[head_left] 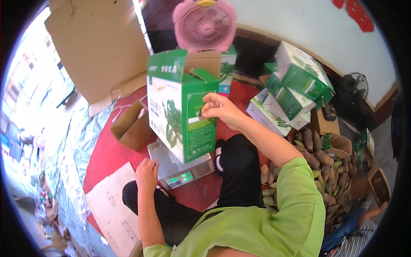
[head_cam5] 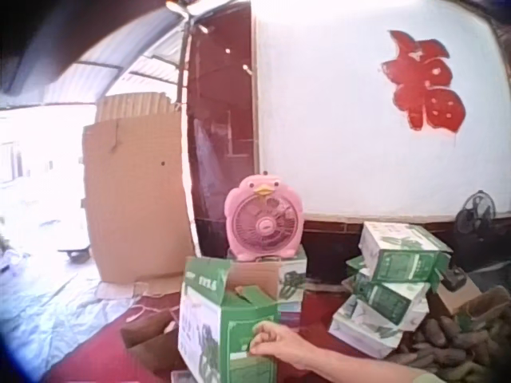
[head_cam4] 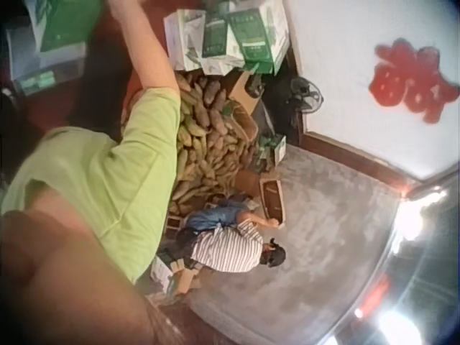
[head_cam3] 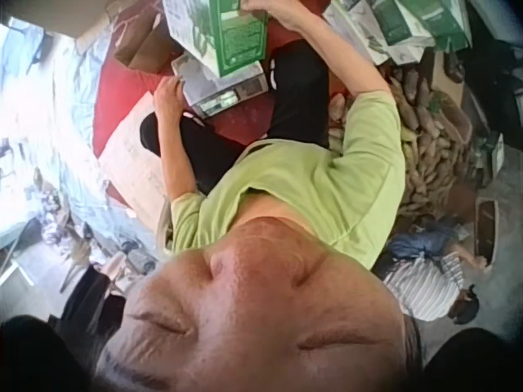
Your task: Packing and weighing root vegetables into boxes for shipment.
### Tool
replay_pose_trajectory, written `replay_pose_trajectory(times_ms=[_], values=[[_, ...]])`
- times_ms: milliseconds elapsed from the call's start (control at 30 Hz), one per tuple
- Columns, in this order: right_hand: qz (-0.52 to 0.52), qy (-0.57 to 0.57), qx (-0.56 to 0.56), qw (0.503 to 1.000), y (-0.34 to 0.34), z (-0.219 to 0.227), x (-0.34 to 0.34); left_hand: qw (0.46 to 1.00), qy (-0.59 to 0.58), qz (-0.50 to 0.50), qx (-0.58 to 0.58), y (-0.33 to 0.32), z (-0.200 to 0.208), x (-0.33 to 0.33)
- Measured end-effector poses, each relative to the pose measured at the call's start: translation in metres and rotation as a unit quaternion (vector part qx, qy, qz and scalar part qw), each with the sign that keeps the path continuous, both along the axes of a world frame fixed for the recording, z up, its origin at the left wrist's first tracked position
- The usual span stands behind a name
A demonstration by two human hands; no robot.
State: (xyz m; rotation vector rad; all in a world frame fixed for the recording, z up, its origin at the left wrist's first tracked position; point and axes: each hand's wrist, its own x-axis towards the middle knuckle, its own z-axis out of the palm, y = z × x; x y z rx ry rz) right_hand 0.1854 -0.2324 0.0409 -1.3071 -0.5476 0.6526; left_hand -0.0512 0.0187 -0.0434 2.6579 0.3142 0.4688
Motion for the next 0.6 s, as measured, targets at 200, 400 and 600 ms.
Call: replay_pose_trajectory(times_ms=[200,400,600], values=[[0.163,0.016,-0.150,0.975,0.023,-0.081,0.026,0.986,-0.148,0.070,0.025,0.007,0.014,0.000],[0.135,-0.038,-0.348,0.927,-0.007,-0.083,0.071,0.969,-0.094,0.162,0.160,-0.009,0.036,0.010],[0.094,0.001,-0.376,0.922,-0.030,-0.118,0.071,0.992,0.001,0.044,0.122,-0.006,0.017,0.018]])
